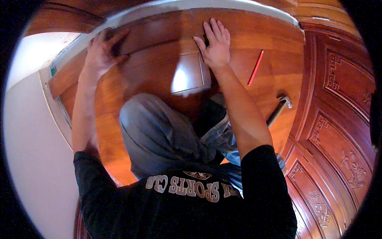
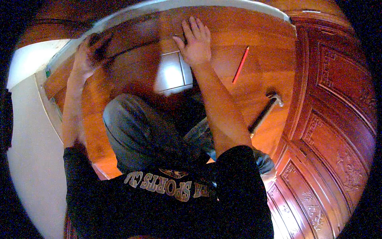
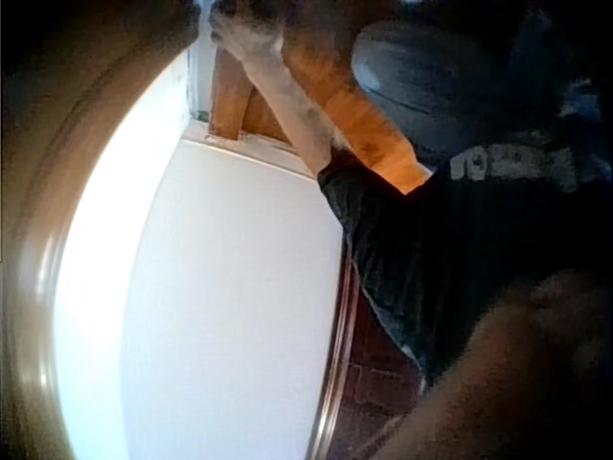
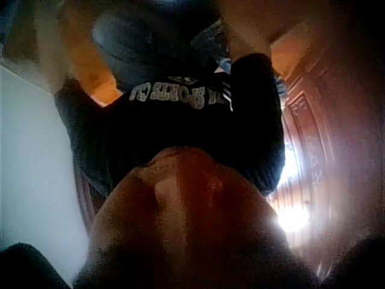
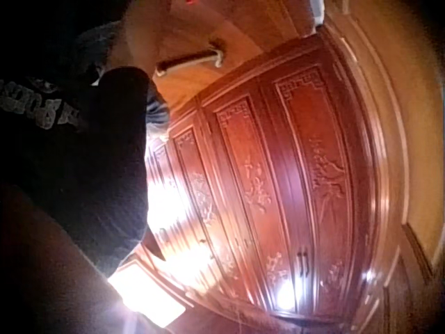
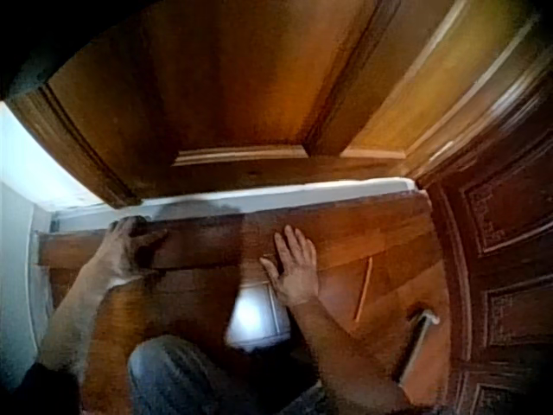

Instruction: The person uses a utility knife to trim the edge of a wooden floor plank while sitting on the floor. They then place the plank into position, mark it with a pencil, and use a ruler to draw a straight line for cutting.

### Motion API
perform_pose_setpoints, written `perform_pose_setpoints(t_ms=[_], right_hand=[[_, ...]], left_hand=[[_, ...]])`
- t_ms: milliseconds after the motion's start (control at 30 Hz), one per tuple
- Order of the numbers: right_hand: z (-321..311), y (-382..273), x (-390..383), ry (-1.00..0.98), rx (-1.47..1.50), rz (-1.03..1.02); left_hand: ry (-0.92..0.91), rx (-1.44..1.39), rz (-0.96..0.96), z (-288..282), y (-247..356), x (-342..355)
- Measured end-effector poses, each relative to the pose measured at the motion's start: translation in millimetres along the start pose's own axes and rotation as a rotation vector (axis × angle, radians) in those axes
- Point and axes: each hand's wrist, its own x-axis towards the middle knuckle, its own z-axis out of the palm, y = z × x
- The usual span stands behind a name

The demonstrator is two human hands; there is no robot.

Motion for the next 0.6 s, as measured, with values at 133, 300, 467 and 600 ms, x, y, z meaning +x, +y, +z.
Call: perform_pose_setpoints(t_ms=[133,300,467,600], right_hand=[[4,3,-1,0.008,-0.004,0.005],[4,0,-2,-0.001,-0.033,0.008],[4,1,-3,0.016,-0.019,0.015],[6,2,-2,0.027,-0.007,-0.005]], left_hand=[[0.008,-0.081,0.035,15,-10,2],[0.009,-0.052,0.029,17,-14,1],[0.042,-0.025,0.015,20,-8,-1],[0.038,-0.057,0.029,27,-18,-2]])
